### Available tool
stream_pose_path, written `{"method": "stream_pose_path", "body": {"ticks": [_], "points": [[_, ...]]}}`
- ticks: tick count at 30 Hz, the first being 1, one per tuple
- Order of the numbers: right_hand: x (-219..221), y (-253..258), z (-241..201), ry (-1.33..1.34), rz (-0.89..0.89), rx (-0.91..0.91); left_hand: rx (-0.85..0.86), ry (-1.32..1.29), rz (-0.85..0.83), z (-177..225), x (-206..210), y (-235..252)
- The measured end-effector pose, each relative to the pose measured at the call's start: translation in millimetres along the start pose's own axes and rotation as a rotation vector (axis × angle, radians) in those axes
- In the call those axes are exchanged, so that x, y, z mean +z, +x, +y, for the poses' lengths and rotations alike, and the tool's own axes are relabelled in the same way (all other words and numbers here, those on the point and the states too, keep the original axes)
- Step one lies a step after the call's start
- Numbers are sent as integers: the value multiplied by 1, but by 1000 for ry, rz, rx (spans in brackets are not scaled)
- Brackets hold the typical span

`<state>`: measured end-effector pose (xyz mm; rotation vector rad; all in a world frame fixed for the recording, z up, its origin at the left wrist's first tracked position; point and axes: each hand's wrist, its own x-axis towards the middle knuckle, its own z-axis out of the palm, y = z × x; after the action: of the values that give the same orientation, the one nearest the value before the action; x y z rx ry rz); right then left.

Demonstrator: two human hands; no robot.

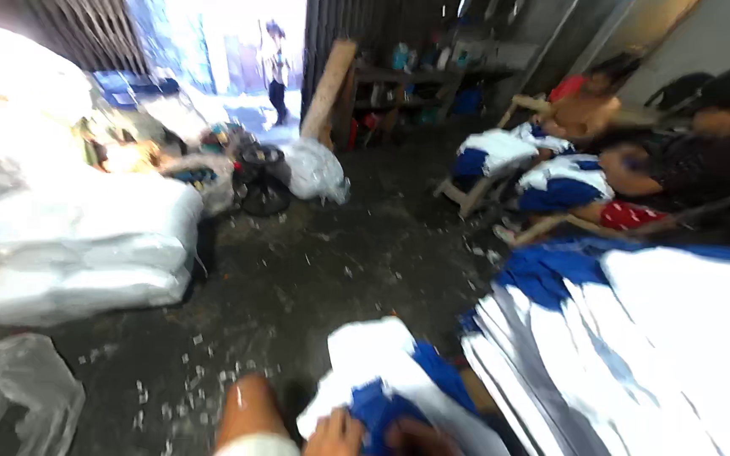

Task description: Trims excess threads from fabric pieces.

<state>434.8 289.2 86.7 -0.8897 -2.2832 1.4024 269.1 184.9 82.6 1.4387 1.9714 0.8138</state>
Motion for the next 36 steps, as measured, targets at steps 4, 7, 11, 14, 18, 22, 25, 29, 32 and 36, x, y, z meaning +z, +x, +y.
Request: {"method": "stream_pose_path", "body": {"ticks": [4, 7, 11, 14, 18, 22, 25, 29, 32, 36], "points": [[10, -3, -7, -192, 137, 58, 40, 97, 316, -9, 18, -8], [14, -8, -14, -272, 124, 101, -50, 6, 435, -3, 27, -18], [19, -3, -28, -389, 39, 178, -132, -221, 482, 2, 21, -18], [17, -3, -29, -398, 116, 141, -50, -266, 499, 5, 12, -15], [-13, -12, -22, -459, 297, -68, 90, 21, 477, -4, 14, -22], [-42, -34, -6, -568, 88, -195, 86, 120, 199, -25, 29, -37], [-36, -48, 2, -504, -151, -176, 71, 46, 45, -32, 22, -38], [-31, -52, 0, -455, -130, -173, 56, 18, -18, -32, -16, -33], [-25, -51, -2, -477, -98, -200, 16, 54, 155, -18, -33, -26], [-23, -48, -5, -539, -89, -231, 55, -70, 136, 7, -21, -21]]}}
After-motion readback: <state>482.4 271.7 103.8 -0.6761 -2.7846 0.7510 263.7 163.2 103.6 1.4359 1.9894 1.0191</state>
